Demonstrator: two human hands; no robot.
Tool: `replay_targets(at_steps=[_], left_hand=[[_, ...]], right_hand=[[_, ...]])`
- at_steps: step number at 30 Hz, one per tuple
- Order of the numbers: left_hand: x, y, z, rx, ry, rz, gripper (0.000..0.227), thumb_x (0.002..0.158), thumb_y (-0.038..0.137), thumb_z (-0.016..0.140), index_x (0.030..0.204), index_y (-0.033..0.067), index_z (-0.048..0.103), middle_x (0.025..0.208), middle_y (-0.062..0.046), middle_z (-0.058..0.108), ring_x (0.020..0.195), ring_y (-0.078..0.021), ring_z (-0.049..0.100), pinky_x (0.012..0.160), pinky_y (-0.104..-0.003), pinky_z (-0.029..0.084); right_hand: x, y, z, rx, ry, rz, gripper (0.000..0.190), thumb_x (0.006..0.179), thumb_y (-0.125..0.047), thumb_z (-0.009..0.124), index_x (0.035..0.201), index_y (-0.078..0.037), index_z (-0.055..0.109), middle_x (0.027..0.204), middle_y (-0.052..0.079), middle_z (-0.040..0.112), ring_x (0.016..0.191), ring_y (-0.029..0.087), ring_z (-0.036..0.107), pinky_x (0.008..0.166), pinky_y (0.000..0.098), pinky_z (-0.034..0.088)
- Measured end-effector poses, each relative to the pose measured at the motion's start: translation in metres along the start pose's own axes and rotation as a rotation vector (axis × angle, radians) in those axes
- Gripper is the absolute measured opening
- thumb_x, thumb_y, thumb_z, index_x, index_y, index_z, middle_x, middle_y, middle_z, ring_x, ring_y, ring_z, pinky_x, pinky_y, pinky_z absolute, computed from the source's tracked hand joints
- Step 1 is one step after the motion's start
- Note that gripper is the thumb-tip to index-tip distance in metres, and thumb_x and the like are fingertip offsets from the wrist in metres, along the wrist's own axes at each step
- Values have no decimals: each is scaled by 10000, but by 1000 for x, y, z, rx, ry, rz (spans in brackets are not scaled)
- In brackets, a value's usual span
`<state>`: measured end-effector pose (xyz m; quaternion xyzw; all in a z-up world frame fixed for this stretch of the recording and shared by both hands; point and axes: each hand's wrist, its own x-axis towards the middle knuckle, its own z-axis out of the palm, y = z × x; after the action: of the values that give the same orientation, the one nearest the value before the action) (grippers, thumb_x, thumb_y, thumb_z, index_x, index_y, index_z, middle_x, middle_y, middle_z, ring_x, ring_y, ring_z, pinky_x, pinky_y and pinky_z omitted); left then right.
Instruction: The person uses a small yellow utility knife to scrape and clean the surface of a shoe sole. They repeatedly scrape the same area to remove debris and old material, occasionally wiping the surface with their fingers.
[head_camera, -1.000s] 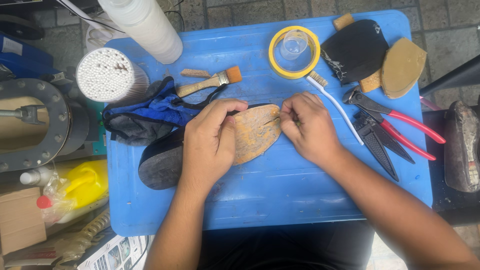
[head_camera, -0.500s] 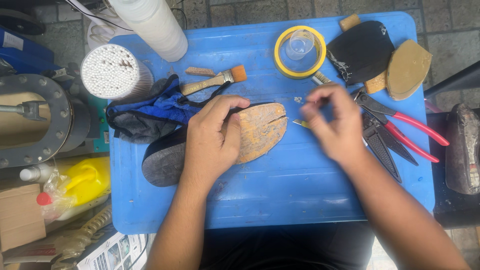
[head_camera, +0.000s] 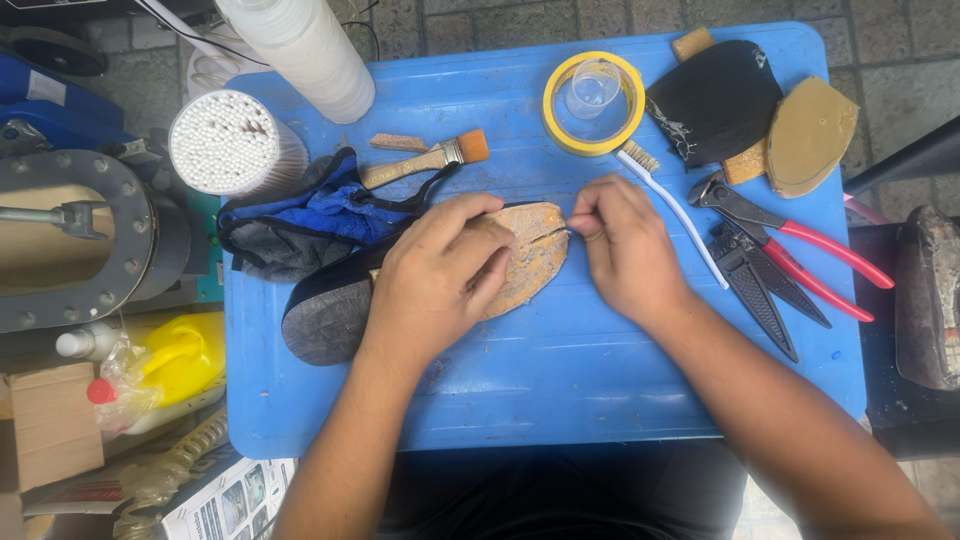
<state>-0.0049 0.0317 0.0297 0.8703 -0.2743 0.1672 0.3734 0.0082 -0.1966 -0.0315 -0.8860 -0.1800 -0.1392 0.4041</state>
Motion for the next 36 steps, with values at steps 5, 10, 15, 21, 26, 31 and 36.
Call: replay_targets(at_steps=[5,10,15,21,26,31,36], left_hand=[[-3,12,12,366,-9,122,130,904,90,729,969,-19,702,1279,-106,646,1205,-316,662,946,-478,593],[1,20,25,639,-124,151,207,853,109,669,963,-61,710,1346,-176,619,1224,-337,635,898,-544,603],[6,24,37,861,-210,159,330,814,182,663,1029,-56,745,1324,-192,608,1117,-286,636,776,-515,611],[13,-1,18,710,-281,255,277,893,136,673,1073,-68,725,1274,-179,614,1078,-278,636,671,-394,563],[15,-8,-13,165,-211,56,131,956,112,729,1041,22,689,1192,-68,665,1049,-272,682,860,-405,578],[13,2,-20,86,-202,-27,186,909,87,747,1087,57,703,1233,-84,703,1055,-283,712,876,-383,586],[16,6,-16,171,-197,76,236,860,85,765,1085,62,695,1247,-97,702,1086,-324,714,901,-423,585]], right_hand=[[5,5,-36,100,-108,35,182,922,-15,754,978,11,582,992,116,628,884,269,653,796,362,547],[12,6,-72,22,-213,53,238,788,-73,848,944,1,684,930,97,674,784,252,638,688,358,525],[10,-2,-73,-72,-323,-49,265,704,-113,875,895,-7,725,877,105,701,839,288,673,711,392,542],[8,-9,-67,-147,-378,82,149,783,-121,814,883,-40,739,889,100,708,865,298,689,755,414,557],[6,-16,-66,-253,-395,82,189,749,-132,797,866,-21,699,887,114,686,890,321,679,763,438,549],[5,-23,-61,-305,-389,18,187,749,-142,790,856,-24,693,882,112,682,888,317,676,782,439,552],[3,-25,-50,-399,-335,-81,191,709,-124,772,810,-5,661,848,140,642,877,326,659,795,445,547]])
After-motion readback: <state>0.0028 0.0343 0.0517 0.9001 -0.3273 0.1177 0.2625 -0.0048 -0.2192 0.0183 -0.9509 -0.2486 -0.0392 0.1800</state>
